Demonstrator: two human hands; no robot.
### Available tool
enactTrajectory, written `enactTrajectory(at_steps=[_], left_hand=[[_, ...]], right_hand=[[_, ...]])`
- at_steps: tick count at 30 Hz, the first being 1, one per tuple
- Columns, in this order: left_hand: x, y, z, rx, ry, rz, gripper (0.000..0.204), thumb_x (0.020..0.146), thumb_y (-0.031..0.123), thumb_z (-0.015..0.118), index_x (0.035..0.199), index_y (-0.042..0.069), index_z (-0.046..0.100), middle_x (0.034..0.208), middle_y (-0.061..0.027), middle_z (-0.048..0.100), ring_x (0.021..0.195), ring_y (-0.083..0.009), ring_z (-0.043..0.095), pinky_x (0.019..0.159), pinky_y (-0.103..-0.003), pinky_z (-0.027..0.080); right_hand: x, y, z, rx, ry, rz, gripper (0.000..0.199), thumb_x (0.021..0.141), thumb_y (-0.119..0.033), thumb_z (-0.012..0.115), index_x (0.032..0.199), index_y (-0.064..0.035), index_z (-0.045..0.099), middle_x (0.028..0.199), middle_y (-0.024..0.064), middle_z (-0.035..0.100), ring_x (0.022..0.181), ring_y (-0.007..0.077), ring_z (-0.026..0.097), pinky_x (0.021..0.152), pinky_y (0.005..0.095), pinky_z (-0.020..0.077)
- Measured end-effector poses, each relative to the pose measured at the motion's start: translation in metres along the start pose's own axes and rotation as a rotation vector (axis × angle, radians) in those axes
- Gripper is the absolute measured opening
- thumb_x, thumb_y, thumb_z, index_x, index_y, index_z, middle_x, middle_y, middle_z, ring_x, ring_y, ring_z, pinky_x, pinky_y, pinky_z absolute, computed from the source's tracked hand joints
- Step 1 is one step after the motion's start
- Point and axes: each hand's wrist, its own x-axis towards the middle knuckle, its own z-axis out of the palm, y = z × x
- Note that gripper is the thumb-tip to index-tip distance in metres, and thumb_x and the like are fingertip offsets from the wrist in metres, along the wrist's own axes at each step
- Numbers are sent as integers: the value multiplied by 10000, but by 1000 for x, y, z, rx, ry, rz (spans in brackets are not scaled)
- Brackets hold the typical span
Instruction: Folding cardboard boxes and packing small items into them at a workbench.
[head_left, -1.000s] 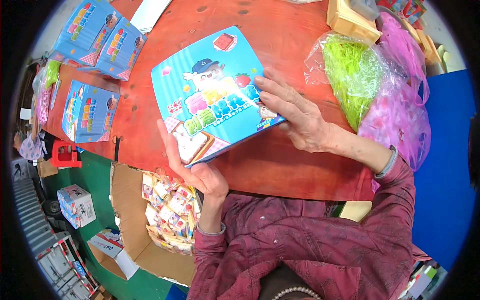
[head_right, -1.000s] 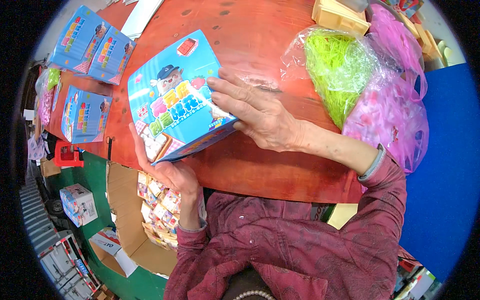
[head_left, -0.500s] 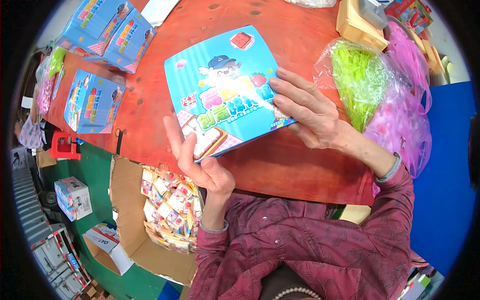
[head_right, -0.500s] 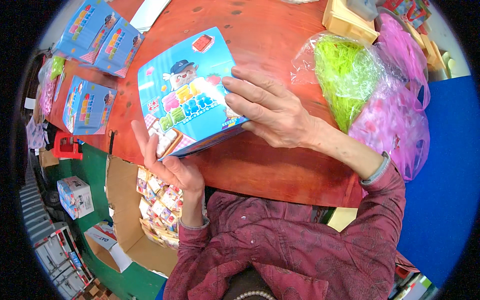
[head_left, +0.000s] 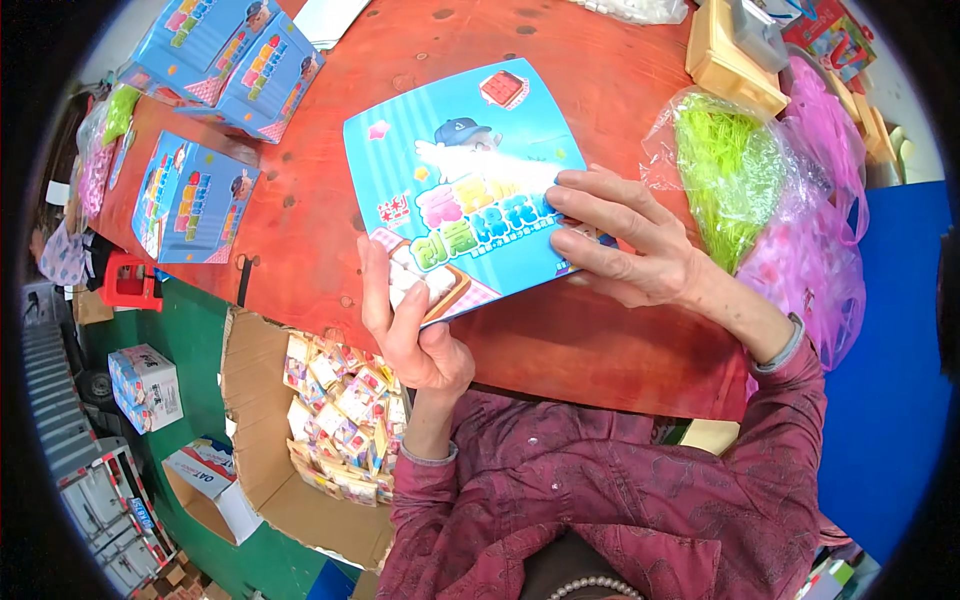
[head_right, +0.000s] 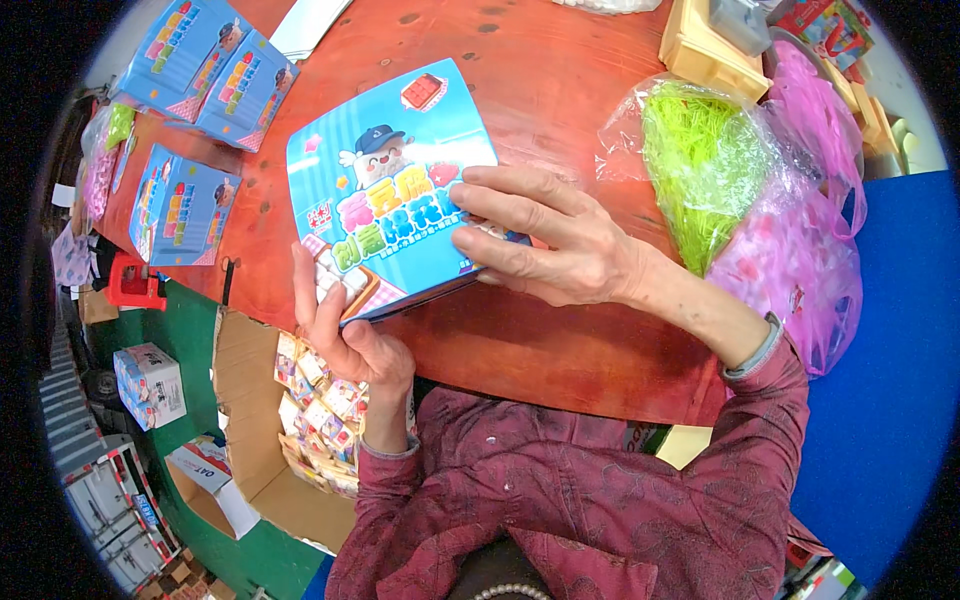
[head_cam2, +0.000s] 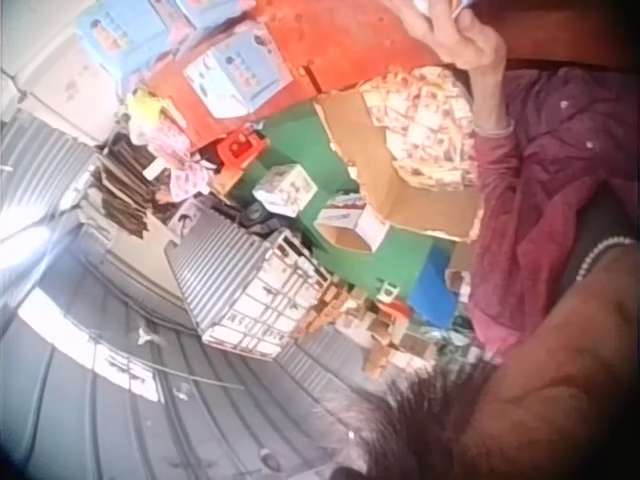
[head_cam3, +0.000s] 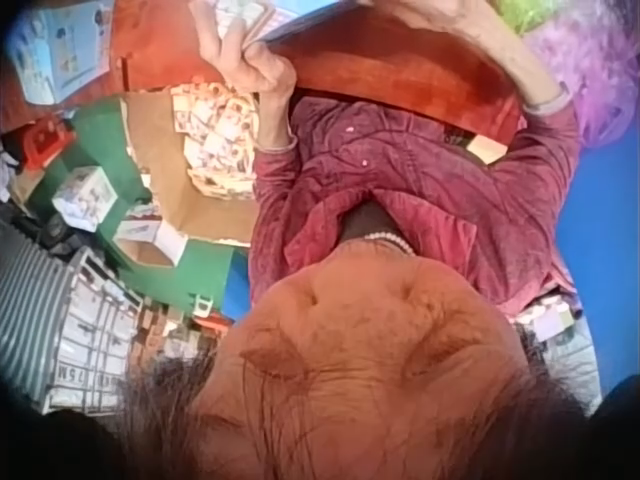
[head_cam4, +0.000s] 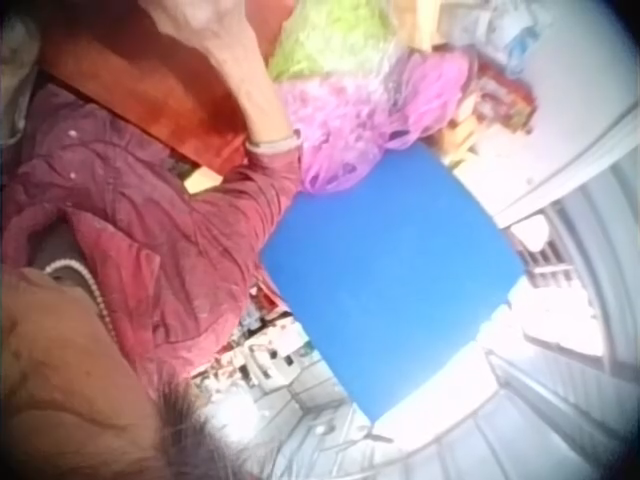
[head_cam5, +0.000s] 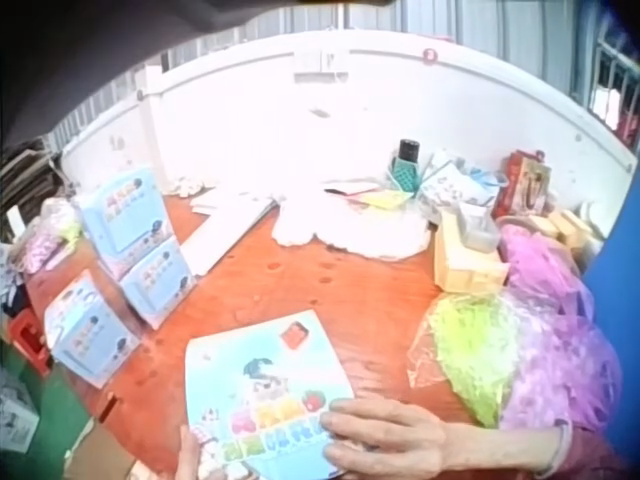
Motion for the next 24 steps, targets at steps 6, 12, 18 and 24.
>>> enactTrajectory(at_steps=[6,12,18,24], left_hand=[[-1,-3,2,-43,20,4,375,1015,357,325,1146,34,466,1370,-289,382,1251,-380,435,1024,-465,384],[-3,-4,1,-108,20,-5,369,1016,342,335,1158,34,479,1370,-282,382,1263,-390,421,1032,-485,380],[-2,-6,0,-177,40,15,324,1014,257,365,1146,21,544,1348,-317,396,1293,-479,356,1022,-552,366],[-3,-3,3,-201,76,6,335,1010,280,385,1127,16,554,1344,-302,413,1277,-445,392,1025,-525,367]], right_hand=[[-3,0,4,14,26,-11,572,687,-130,764,1222,-82,565,1286,172,538,1161,374,533,961,474,464],[-3,0,6,9,29,-9,598,678,-98,764,1238,-77,556,1295,180,527,1171,376,523,957,462,473],[-1,-1,6,16,32,-19,546,690,-65,749,1207,-48,575,1289,196,523,1157,384,526,926,440,502],[-1,-5,5,20,38,1,486,702,-44,734,1168,-25,596,1273,201,533,1144,386,533,893,423,522]])
